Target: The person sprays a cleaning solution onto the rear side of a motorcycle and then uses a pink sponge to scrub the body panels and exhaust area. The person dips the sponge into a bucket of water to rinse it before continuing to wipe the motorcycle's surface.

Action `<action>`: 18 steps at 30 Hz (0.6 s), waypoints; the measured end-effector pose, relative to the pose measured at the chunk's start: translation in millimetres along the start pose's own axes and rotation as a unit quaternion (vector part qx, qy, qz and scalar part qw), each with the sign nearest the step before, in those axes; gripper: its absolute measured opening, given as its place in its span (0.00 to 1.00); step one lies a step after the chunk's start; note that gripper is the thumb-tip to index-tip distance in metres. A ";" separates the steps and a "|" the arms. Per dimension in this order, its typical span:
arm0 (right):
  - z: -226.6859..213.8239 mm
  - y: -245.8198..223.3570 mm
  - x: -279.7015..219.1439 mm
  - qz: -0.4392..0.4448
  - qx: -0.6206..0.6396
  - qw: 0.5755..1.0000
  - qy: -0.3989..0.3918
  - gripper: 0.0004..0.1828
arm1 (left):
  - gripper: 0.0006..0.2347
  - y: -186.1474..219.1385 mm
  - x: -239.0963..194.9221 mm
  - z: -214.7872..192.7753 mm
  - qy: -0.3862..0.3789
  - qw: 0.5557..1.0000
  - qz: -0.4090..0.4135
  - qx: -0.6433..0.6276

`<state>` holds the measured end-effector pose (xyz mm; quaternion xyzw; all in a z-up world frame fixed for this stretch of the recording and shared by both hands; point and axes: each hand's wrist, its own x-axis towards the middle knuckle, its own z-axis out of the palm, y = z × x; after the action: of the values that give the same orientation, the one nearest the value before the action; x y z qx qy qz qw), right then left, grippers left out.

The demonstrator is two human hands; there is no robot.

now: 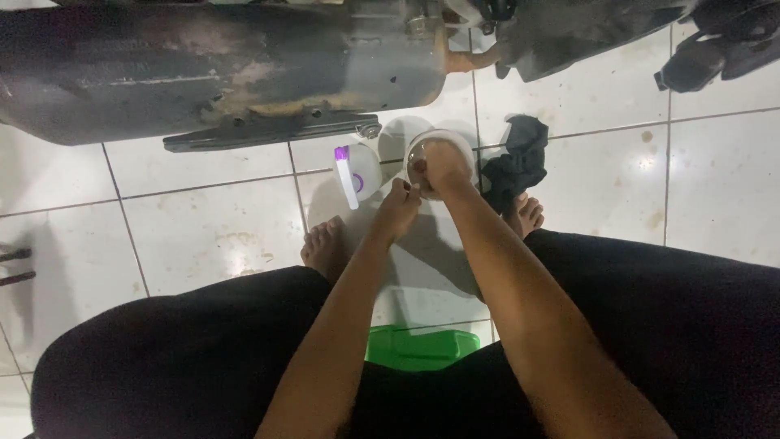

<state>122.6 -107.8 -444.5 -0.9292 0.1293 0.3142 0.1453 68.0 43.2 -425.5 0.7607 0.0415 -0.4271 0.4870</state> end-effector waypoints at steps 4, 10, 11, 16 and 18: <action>-35.8 -22.1 -25.8 -0.028 -0.067 0.997 -0.022 0.08 | 0.22 8.3 -4.3 4.4 0.037 0.999 0.003 0.007; -12.7 -0.7 0.1 -0.025 0.045 0.998 -0.037 0.11 | 0.23 7.0 -5.9 3.6 0.022 0.999 0.003 0.032; -7.9 3.7 10.4 -0.011 0.042 0.998 -0.050 0.15 | 0.23 3.4 -4.9 5.4 0.021 0.999 0.007 0.024; 4.0 12.5 23.6 0.021 -0.014 0.995 -0.095 0.23 | 0.23 3.7 -4.9 6.6 0.021 1.000 0.011 0.012; 18.2 17.0 33.5 -0.004 0.002 1.000 -0.017 0.17 | 0.24 11.5 -10.1 3.5 0.012 1.000 -0.001 0.019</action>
<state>132.7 -122.1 -482.3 -0.9238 0.1235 0.3295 0.1510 65.1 38.0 -411.0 0.7748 0.0398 -0.4193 0.4715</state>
